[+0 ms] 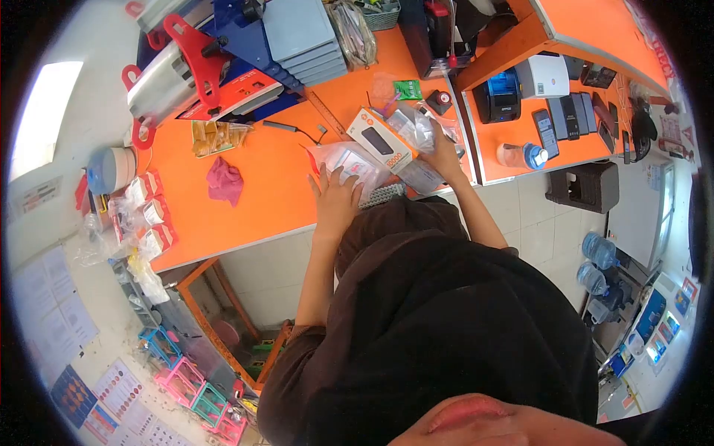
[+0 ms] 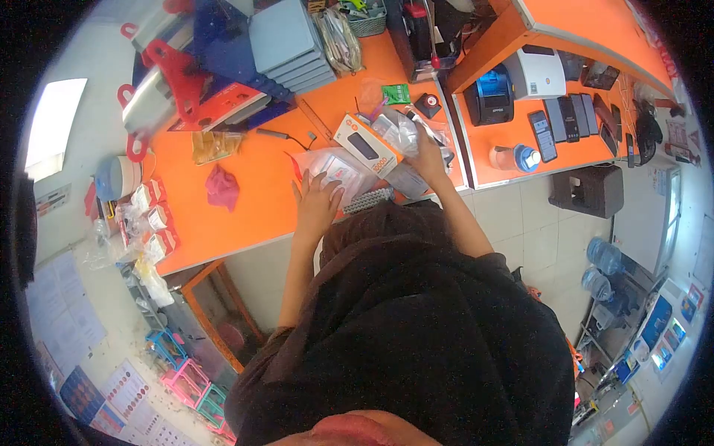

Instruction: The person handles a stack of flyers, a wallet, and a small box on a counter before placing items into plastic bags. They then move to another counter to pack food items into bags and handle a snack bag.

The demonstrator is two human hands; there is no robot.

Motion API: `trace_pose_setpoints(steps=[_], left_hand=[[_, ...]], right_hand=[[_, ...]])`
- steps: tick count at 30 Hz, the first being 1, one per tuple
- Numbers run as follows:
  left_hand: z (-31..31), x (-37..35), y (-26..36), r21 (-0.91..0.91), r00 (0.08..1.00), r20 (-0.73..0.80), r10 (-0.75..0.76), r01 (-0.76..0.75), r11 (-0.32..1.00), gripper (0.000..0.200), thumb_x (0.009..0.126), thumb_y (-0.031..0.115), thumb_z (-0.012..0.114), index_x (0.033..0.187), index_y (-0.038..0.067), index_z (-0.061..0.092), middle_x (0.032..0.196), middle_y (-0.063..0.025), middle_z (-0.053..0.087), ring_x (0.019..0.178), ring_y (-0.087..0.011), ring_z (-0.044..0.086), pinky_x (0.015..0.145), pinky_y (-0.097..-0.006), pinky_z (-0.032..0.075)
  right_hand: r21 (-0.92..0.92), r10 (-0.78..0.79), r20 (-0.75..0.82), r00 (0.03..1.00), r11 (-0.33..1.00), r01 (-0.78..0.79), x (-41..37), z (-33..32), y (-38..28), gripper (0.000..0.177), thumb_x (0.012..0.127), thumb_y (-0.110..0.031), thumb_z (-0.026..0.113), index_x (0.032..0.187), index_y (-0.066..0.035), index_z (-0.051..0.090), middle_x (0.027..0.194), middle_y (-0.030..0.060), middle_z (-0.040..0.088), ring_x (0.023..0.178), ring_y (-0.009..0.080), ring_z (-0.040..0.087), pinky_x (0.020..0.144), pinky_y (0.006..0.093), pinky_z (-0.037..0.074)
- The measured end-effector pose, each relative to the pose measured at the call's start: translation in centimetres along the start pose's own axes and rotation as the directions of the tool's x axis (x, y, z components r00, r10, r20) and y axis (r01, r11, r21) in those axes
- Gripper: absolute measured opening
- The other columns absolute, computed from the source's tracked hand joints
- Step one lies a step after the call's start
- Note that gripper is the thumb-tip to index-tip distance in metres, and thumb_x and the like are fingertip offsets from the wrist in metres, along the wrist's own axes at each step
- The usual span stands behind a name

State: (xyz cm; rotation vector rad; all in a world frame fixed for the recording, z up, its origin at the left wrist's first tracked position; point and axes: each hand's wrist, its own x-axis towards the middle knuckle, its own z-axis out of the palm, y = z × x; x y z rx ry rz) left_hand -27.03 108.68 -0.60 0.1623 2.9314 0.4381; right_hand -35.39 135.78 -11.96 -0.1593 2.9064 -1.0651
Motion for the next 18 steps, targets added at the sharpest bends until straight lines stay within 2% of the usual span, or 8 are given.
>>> trace_pose_setpoints(steps=[2,3,8,12,14,15,17,18], left_hand=[[0.1,0.2,-0.3,-0.010,0.998,-0.021,0.051,-0.051,0.999,0.028,0.089,0.032,0.053,0.107,0.013,0.065,0.125,-0.0117,0.050,0.130,-0.0393,0.029,0.106,-0.0616,0.014],[0.1,0.3,-0.3,-0.004,0.998,-0.026,0.060,-0.060,0.998,0.028,0.089,0.032,0.053,0.107,0.013,0.065,0.125,-0.0117,0.050,0.130,-0.0393,0.029,0.106,-0.0616,0.014],[-0.2,1.3,1.0,-0.081,0.987,-0.079,0.139,-0.146,0.986,0.030,0.086,0.029,0.055,0.105,0.008,0.064,0.122,-0.0163,0.052,0.126,-0.0417,0.033,0.107,-0.0596,0.015],[-0.3,1.9,1.3,-0.069,0.983,-0.069,0.169,-0.174,0.982,0.031,0.087,0.031,0.055,0.109,0.011,0.063,0.123,-0.0130,0.052,0.128,-0.0395,0.032,0.106,-0.0606,0.016],[-0.4,2.0,1.6,-0.193,0.987,-0.041,0.156,-0.161,0.968,0.037,0.086,0.029,0.057,0.117,0.009,0.057,0.124,-0.0154,0.051,0.126,-0.0406,0.035,0.108,-0.0556,0.017],[-0.5,2.3,1.7,-0.193,0.986,-0.041,0.159,-0.164,0.967,0.037,0.086,0.029,0.057,0.117,0.009,0.057,0.124,-0.0154,0.051,0.126,-0.0406,0.035,0.108,-0.0556,0.017],[-0.8,3.0,2.0,-0.506,0.992,-0.049,0.119,-0.127,0.853,0.047,0.088,0.027,0.057,0.127,0.002,0.047,0.125,-0.0190,0.050,0.124,-0.0381,0.039,0.109,-0.0468,0.021],[-1.4,3.4,2.7,-0.505,0.991,-0.048,0.122,-0.130,0.853,0.047,0.088,0.027,0.057,0.127,0.002,0.047,0.125,-0.0190,0.050,0.124,-0.0381,0.039,0.109,-0.0468,0.021]], right_hand=[[0.097,0.234,0.189,0.954,0.962,-0.255,0.4,-1.2,-0.7,0.084,0.052,-0.023,0.083,0.125,-0.001,0.047,0.102,0.0255,0.061,0.093,0.0364,0.060,0.079,0.0406,0.048],[0.103,0.234,0.178,0.956,0.962,-0.255,0.4,-1.1,-0.1,0.084,0.052,-0.023,0.083,0.125,-0.001,0.047,0.102,0.0255,0.061,0.093,0.0364,0.060,0.079,0.0406,0.048],[-0.043,0.148,0.396,0.906,0.989,-0.142,-0.3,-2.0,-1.2,0.047,0.057,-0.032,0.080,0.077,0.005,0.059,0.080,0.0229,0.061,0.081,0.0397,0.059,0.072,0.0432,0.046],[0.112,0.010,0.322,0.947,0.993,-0.048,-1.1,-2.9,-1.1,0.045,0.060,-0.031,0.079,0.076,0.005,0.058,0.076,0.0226,0.059,0.080,0.0394,0.058,0.070,0.0431,0.045],[0.112,-0.040,0.294,0.955,0.994,0.007,-1.5,-7.2,-3.5,0.043,0.063,-0.019,0.076,0.096,0.005,0.061,0.091,0.0212,0.063,0.080,0.0314,0.060,0.071,0.0383,0.046],[0.162,-0.019,0.293,0.956,0.986,-0.030,-1.4,-10.0,-5.5,0.041,0.064,-0.016,0.076,0.096,0.005,0.061,0.090,0.0190,0.064,0.080,0.0286,0.061,0.072,0.0364,0.046],[0.212,0.006,0.291,0.957,0.975,-0.071,-1.7,-14.3,-8.6,0.039,0.065,-0.014,0.076,0.096,0.005,0.061,0.090,0.0168,0.065,0.080,0.0258,0.063,0.073,0.0345,0.047],[0.395,0.080,0.251,0.965,0.901,-0.178,-2.0,-15.6,-9.5,0.036,0.066,-0.013,0.077,0.094,0.004,0.062,0.088,0.0140,0.066,0.078,0.0221,0.063,0.071,0.0327,0.047]])
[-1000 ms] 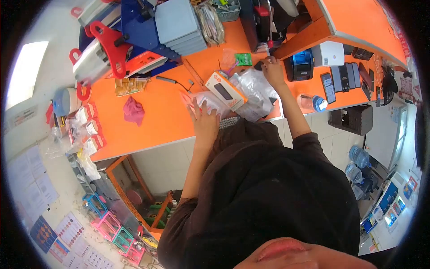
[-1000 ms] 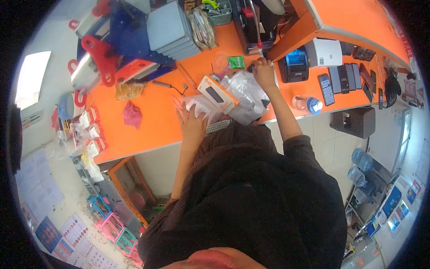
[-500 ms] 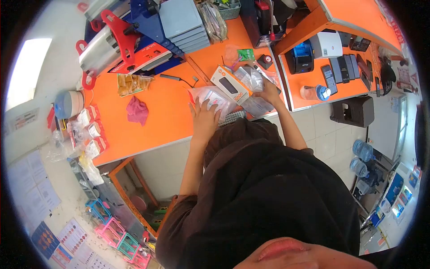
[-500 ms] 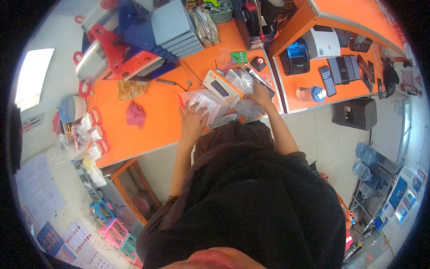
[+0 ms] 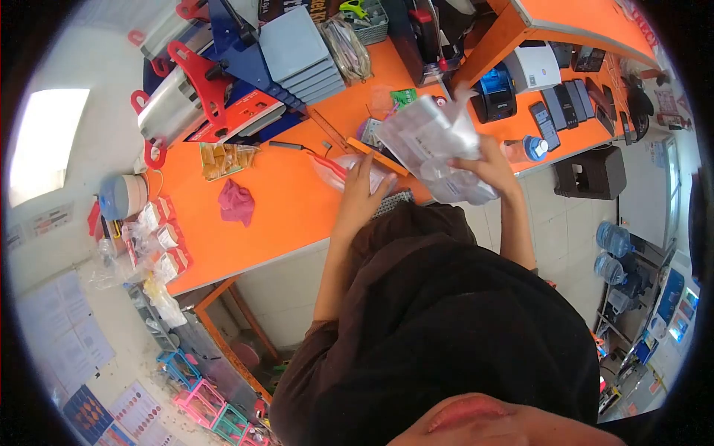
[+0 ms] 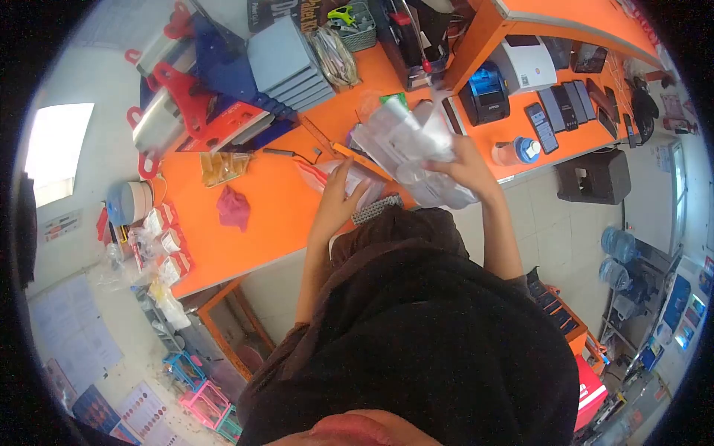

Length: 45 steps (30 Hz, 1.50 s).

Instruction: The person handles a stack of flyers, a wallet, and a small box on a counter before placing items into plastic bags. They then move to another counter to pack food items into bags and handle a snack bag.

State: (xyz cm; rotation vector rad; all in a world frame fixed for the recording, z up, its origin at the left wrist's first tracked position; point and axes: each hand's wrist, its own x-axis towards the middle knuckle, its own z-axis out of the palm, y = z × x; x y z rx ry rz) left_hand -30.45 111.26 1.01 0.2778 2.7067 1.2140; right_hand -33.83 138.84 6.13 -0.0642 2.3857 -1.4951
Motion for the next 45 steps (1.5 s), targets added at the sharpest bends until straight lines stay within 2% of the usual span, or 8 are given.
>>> trace_pose_setpoints(steps=[3,5,15,23,29,38,40,45], left_hand=[[0.4,1.4,2.4,-0.496,0.999,0.008,0.045,-0.035,0.867,0.054,0.086,0.019,0.061,0.129,-0.003,0.039,0.125,-0.0196,0.050,0.122,-0.0318,0.042,0.107,-0.0401,0.025],[1.6,1.9,2.9,-0.960,0.998,0.049,0.038,0.037,0.278,0.063,0.076,0.004,0.070,0.130,-0.003,0.037,0.125,-0.0155,0.049,0.120,-0.0251,0.045,0.101,-0.0376,0.036],[-2.4,-3.3,-3.5,-0.987,0.966,-0.102,-0.236,-0.128,-0.100,0.061,0.078,0.009,0.065,0.129,-0.003,0.036,0.117,-0.0186,0.055,0.107,-0.0325,0.056,0.092,-0.0432,0.048],[-3.9,-5.4,-7.8,-0.987,0.939,-0.147,-0.310,-0.160,-0.014,0.072,0.074,0.020,0.070,0.132,-0.002,0.034,0.121,-0.0188,0.052,0.107,-0.0335,0.056,0.092,-0.0458,0.048],[-3.9,-4.4,-4.6,-0.977,0.879,-0.210,-0.429,-0.168,0.135,0.070,0.074,0.012,0.071,0.131,-0.001,0.034,0.119,-0.0167,0.053,0.107,-0.0302,0.056,0.093,-0.0415,0.046],[-6.5,0.9,1.9,-0.682,0.986,-0.055,-0.156,0.077,0.727,0.055,0.073,0.003,0.074,0.122,-0.003,0.047,0.110,-0.0127,0.060,0.101,-0.0210,0.058,0.087,-0.0327,0.046],[-5.8,2.6,2.6,-0.625,0.996,0.031,-0.083,0.085,0.776,0.051,0.073,0.003,0.074,0.118,-0.003,0.051,0.104,-0.0124,0.063,0.096,-0.0194,0.060,0.084,-0.0320,0.047],[-4.1,7.7,2.4,-0.326,0.967,-0.250,0.047,-0.130,0.936,0.044,0.074,0.007,0.075,0.112,-0.003,0.055,0.091,-0.0153,0.065,0.083,-0.0200,0.064,0.072,-0.0308,0.050]], right_hand=[[0.364,0.052,-0.090,0.995,0.931,-0.016,-0.8,-0.4,-3.0,0.033,0.068,-0.012,0.078,0.094,0.002,0.063,0.088,0.0082,0.067,0.078,0.0156,0.063,0.071,0.0293,0.048],[0.456,0.030,-0.093,0.995,0.890,0.016,-0.4,0.4,-2.7,0.037,0.073,-0.011,0.075,0.103,0.004,0.060,0.096,0.0076,0.066,0.087,0.0147,0.062,0.079,0.0278,0.048],[0.388,0.220,-0.295,0.930,0.917,-0.094,3.6,0.5,4.6,0.047,0.086,-0.023,0.062,0.124,0.002,0.048,0.111,0.0123,0.060,0.102,0.0173,0.056,0.086,0.0313,0.044],[-0.512,-0.215,-0.038,0.976,0.843,0.166,6.9,13.4,13.1,0.062,0.067,-0.001,0.063,0.126,-0.004,0.043,0.127,0.0220,0.045,0.107,0.0412,0.053,0.092,0.0422,0.044],[-0.234,-0.304,0.411,0.859,0.876,0.422,8.5,13.9,13.6,0.057,0.077,-0.001,0.054,0.133,-0.004,0.041,0.130,0.0169,0.045,0.103,0.0327,0.056,0.091,0.0380,0.044],[0.583,-0.319,-0.028,0.947,0.765,0.275,6.2,-1.7,-9.1,0.036,0.087,-0.027,0.059,0.112,-0.001,0.057,0.104,0.0118,0.059,0.097,0.0256,0.058,0.082,0.0328,0.046],[-0.187,-0.603,0.215,0.768,0.747,0.638,6.9,-3.2,-10.7,0.040,0.078,-0.030,0.068,0.106,-0.003,0.059,0.104,0.0139,0.058,0.090,0.0275,0.060,0.076,0.0351,0.048],[-0.492,-0.450,0.385,0.806,0.638,0.592,10.4,-1.6,-11.4,0.030,0.066,-0.024,0.074,0.088,-0.007,0.063,0.085,0.0058,0.063,0.076,0.0267,0.061,0.065,0.0376,0.047]])
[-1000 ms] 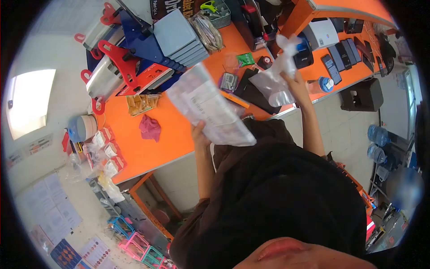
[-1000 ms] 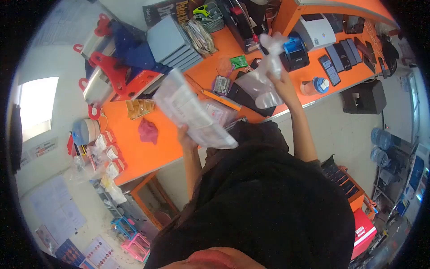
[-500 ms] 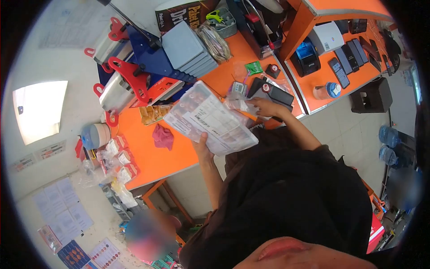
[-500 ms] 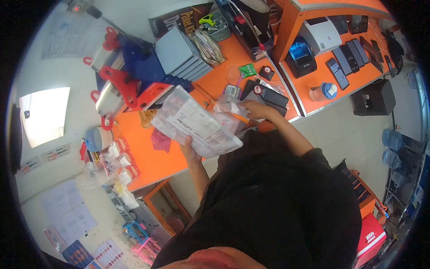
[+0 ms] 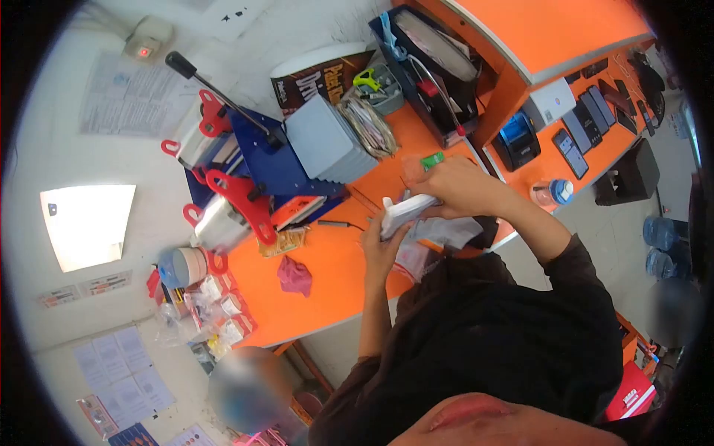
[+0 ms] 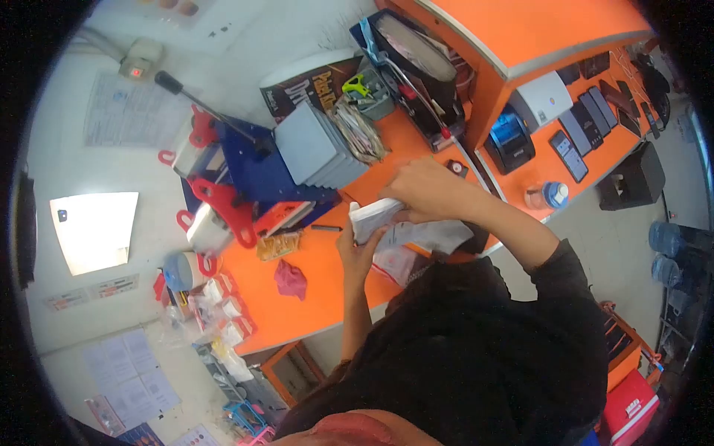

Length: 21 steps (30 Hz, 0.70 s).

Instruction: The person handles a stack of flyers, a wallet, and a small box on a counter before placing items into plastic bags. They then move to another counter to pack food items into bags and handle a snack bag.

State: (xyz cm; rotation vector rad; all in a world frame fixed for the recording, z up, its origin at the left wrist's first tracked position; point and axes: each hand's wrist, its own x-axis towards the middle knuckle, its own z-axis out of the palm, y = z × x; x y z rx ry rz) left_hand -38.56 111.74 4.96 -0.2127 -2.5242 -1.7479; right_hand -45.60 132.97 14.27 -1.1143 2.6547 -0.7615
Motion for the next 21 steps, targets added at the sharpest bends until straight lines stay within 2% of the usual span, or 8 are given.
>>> trace_pose_setpoints(steps=[1,2,3,5,6,8,14,21], left_hand=[[0.0,1.2,-0.4,0.029,0.990,-0.137,-0.029,0.034,0.999,0.043,0.074,0.006,0.075,0.112,-0.002,0.055,0.092,-0.0154,0.065,0.084,-0.0211,0.064,0.073,-0.0304,0.050],[-0.6,2.2,-0.7,0.098,0.988,-0.153,-0.022,0.038,0.994,0.044,0.077,0.005,0.070,0.117,-0.001,0.052,0.109,-0.0171,0.060,0.103,-0.0275,0.058,0.087,-0.0369,0.044],[-1.1,3.2,-0.6,0.099,0.987,-0.163,0.000,0.017,0.995,0.044,0.077,0.005,0.070,0.117,-0.001,0.052,0.109,-0.0171,0.060,0.103,-0.0275,0.058,0.087,-0.0369,0.044],[-2.1,5.4,-0.2,0.464,0.912,-0.287,0.293,-0.135,0.875,0.047,0.080,0.007,0.064,0.124,0.001,0.047,0.127,-0.0174,0.048,0.123,-0.0355,0.041,0.101,-0.0475,0.030],[-2.7,6.2,-0.7,0.467,0.900,-0.302,0.313,-0.146,0.872,0.047,0.080,0.007,0.064,0.124,0.001,0.047,0.127,-0.0174,0.048,0.123,-0.0355,0.041,0.101,-0.0475,0.030],[-3.6,7.4,-2.1,0.678,0.958,-0.141,0.249,-0.090,0.729,0.054,0.084,0.013,0.058,0.133,0.001,0.037,0.137,-0.0173,0.038,0.133,-0.0382,0.025,0.107,-0.0537,0.017],[-3.6,10.6,-7.2,0.776,0.993,-0.065,0.096,-0.010,0.630,0.058,0.084,0.019,0.055,0.136,0.005,0.037,0.142,-0.0145,0.036,0.136,-0.0364,0.025,0.110,-0.0544,0.012],[-3.8,11.2,-8.4,0.773,1.000,-0.002,-0.015,0.010,0.634,0.059,0.080,0.013,0.059,0.136,0.005,0.038,0.140,-0.0156,0.037,0.134,-0.0357,0.029,0.109,-0.0553,0.014]], right_hand=[[-0.021,-0.023,-0.056,0.998,1.000,0.022,1.0,0.0,0.6,0.027,0.064,-0.022,0.074,0.083,-0.008,0.062,0.080,0.0042,0.063,0.072,0.0270,0.060,0.063,0.0385,0.047],[-0.027,-0.031,-0.064,0.997,0.999,0.030,1.9,-0.4,0.9,0.027,0.064,-0.022,0.074,0.083,-0.008,0.062,0.080,0.0042,0.063,0.072,0.0270,0.060,0.063,0.0385,0.047],[-0.047,-0.053,-0.204,0.978,0.998,0.044,3.1,-1.1,1.4,0.026,0.063,-0.021,0.074,0.082,-0.008,0.062,0.078,0.0047,0.062,0.071,0.0269,0.060,0.061,0.0383,0.047],[-0.103,-0.106,-0.354,0.929,0.992,0.074,6.1,-3.7,2.9,0.025,0.062,-0.019,0.073,0.080,-0.008,0.062,0.075,0.0051,0.061,0.070,0.0267,0.060,0.058,0.0381,0.047],[-0.130,-0.062,-0.485,0.872,0.991,-0.002,7.6,-5.1,3.3,0.025,0.061,-0.018,0.073,0.081,-0.008,0.061,0.075,0.0055,0.060,0.070,0.0262,0.060,0.057,0.0377,0.047],[-0.163,-0.051,-0.649,0.759,0.984,-0.074,11.2,-7.7,4.2,0.024,0.061,-0.013,0.070,0.082,-0.007,0.060,0.076,0.0064,0.058,0.072,0.0259,0.059,0.057,0.0376,0.046],[-0.244,-0.086,-0.468,0.880,0.969,-0.035,25.2,-7.6,10.0,0.025,0.066,-0.015,0.070,0.090,-0.009,0.062,0.084,0.0051,0.063,0.081,0.0265,0.062,0.067,0.0384,0.049],[-0.318,-0.071,-0.211,0.975,0.948,0.000,36.7,2.9,16.3,0.018,0.074,-0.016,0.064,0.091,-0.011,0.065,0.085,0.0088,0.065,0.080,0.0284,0.064,0.066,0.0414,0.050]])
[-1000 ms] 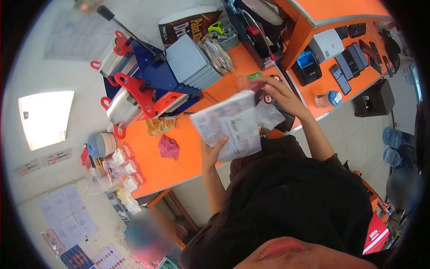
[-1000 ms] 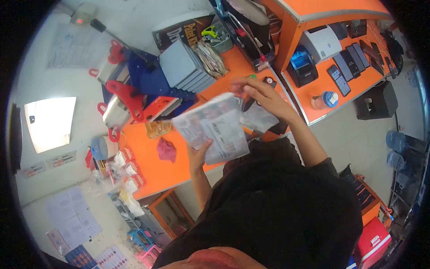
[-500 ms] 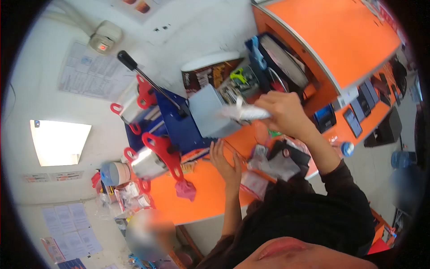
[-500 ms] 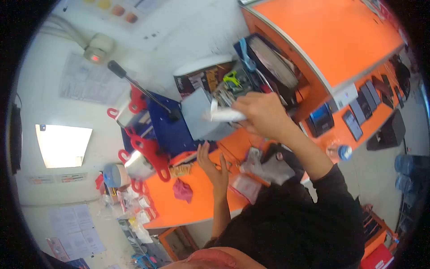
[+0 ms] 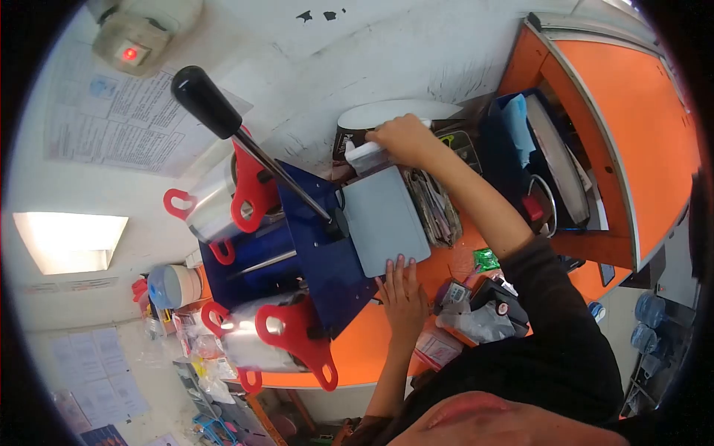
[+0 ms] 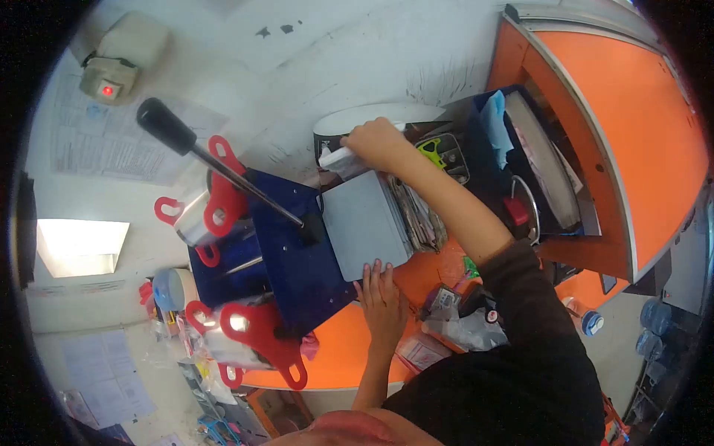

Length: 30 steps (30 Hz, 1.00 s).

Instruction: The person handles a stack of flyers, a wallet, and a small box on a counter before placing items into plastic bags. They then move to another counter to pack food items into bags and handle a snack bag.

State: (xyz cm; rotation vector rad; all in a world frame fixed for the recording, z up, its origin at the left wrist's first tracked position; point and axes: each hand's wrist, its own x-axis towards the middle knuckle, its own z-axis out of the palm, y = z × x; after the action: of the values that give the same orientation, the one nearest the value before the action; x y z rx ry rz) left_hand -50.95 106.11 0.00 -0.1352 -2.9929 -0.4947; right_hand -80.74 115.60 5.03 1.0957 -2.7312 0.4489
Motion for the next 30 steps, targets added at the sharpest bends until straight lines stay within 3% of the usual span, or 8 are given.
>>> trace_pose_setpoints(steps=[5,12,14,18,22,24,27,30], left_hand=[[1.0,-0.1,-0.2,-0.006,0.995,-0.090,0.038,-0.038,0.999,0.061,0.080,0.012,0.059,0.137,0.006,0.036,0.139,-0.0188,0.035,0.133,-0.0384,0.029,0.108,-0.0577,0.016],[0.6,-0.2,-0.1,-0.048,0.994,-0.101,0.028,-0.033,0.998,0.061,0.080,0.011,0.055,0.138,0.007,0.036,0.140,-0.0167,0.037,0.133,-0.0364,0.029,0.109,-0.0547,0.015],[-0.1,-0.3,0.0,-0.052,0.999,-0.037,0.020,-0.022,0.998,0.060,0.081,0.012,0.055,0.138,0.006,0.036,0.140,-0.0173,0.036,0.134,-0.0379,0.028,0.109,-0.0551,0.016],[-0.5,-2.5,-1.2,-0.200,0.985,-0.140,0.105,-0.132,0.971,0.050,0.084,0.011,0.053,0.133,0.006,0.042,0.138,-0.0184,0.037,0.131,-0.0402,0.031,0.107,-0.0564,0.020],[-3.6,-7.8,-0.9,-0.299,0.978,-0.203,0.046,-0.107,0.948,0.041,0.081,-0.003,0.056,0.121,0.005,0.053,0.126,-0.0153,0.046,0.119,-0.0348,0.045,0.101,-0.0469,0.034],[-5.0,-10.3,-0.6,-0.467,0.988,-0.102,-0.119,0.058,0.882,0.035,0.081,0.001,0.055,0.116,0.008,0.058,0.123,-0.0152,0.047,0.117,-0.0349,0.044,0.096,-0.0458,0.037],[-6.2,-13.8,0.9,-0.276,0.969,0.060,-0.238,0.245,0.929,0.032,0.084,0.008,0.057,0.116,0.011,0.057,0.125,-0.0211,0.041,0.121,-0.0381,0.037,0.094,-0.0462,0.037],[-3.5,-17.6,1.8,-0.436,0.935,0.078,-0.345,0.343,0.832,0.039,0.083,0.018,0.061,0.121,0.014,0.052,0.125,-0.0273,0.036,0.120,-0.0419,0.032,0.092,-0.0479,0.036]], right_hand=[[-0.085,-0.070,0.285,0.956,0.992,0.098,2.8,9.0,2.0,0.019,0.076,-0.013,0.060,0.094,-0.010,0.064,0.081,0.0120,0.066,0.078,0.0304,0.066,0.062,0.0424,0.053],[-0.090,0.007,0.220,0.975,0.996,0.013,3.2,6.8,3.4,0.022,0.079,-0.008,0.054,0.099,-0.009,0.063,0.090,0.0140,0.065,0.087,0.0313,0.064,0.070,0.0436,0.052],[0.028,0.210,-0.017,0.978,0.977,-0.210,1.7,3.8,2.6,0.023,0.079,-0.006,0.053,0.099,-0.008,0.063,0.094,0.0156,0.064,0.089,0.0328,0.063,0.075,0.0431,0.051],[0.299,0.294,-0.471,0.832,0.940,-0.164,-7.5,-4.1,-1.3,0.020,0.083,-0.011,0.055,0.102,-0.008,0.060,0.092,0.0162,0.064,0.082,0.0327,0.062,0.074,0.0416,0.049],[0.563,0.443,-0.253,0.860,0.790,-0.241,-19.9,-8.7,-7.6,0.015,0.087,-0.010,0.057,0.099,-0.001,0.061,0.082,0.0144,0.063,0.066,0.0199,0.062,0.060,0.0269,0.046],[0.559,0.475,0.132,0.870,0.690,-0.461,-25.8,-8.1,-9.1,0.015,0.087,-0.009,0.056,0.098,-0.001,0.061,0.080,0.0144,0.063,0.065,0.0184,0.061,0.059,0.0268,0.046],[0.473,0.401,0.435,0.806,0.660,-0.584,-35.1,-4.4,-11.0,0.018,0.084,-0.015,0.057,0.093,-0.001,0.061,0.078,0.0192,0.062,0.075,0.0326,0.063,0.065,0.0407,0.047],[0.422,0.299,0.549,0.780,0.707,-0.567,-40.9,-2.0,-12.9,0.020,0.083,-0.018,0.059,0.093,-0.002,0.062,0.079,0.0192,0.063,0.078,0.0344,0.063,0.070,0.0430,0.048]])
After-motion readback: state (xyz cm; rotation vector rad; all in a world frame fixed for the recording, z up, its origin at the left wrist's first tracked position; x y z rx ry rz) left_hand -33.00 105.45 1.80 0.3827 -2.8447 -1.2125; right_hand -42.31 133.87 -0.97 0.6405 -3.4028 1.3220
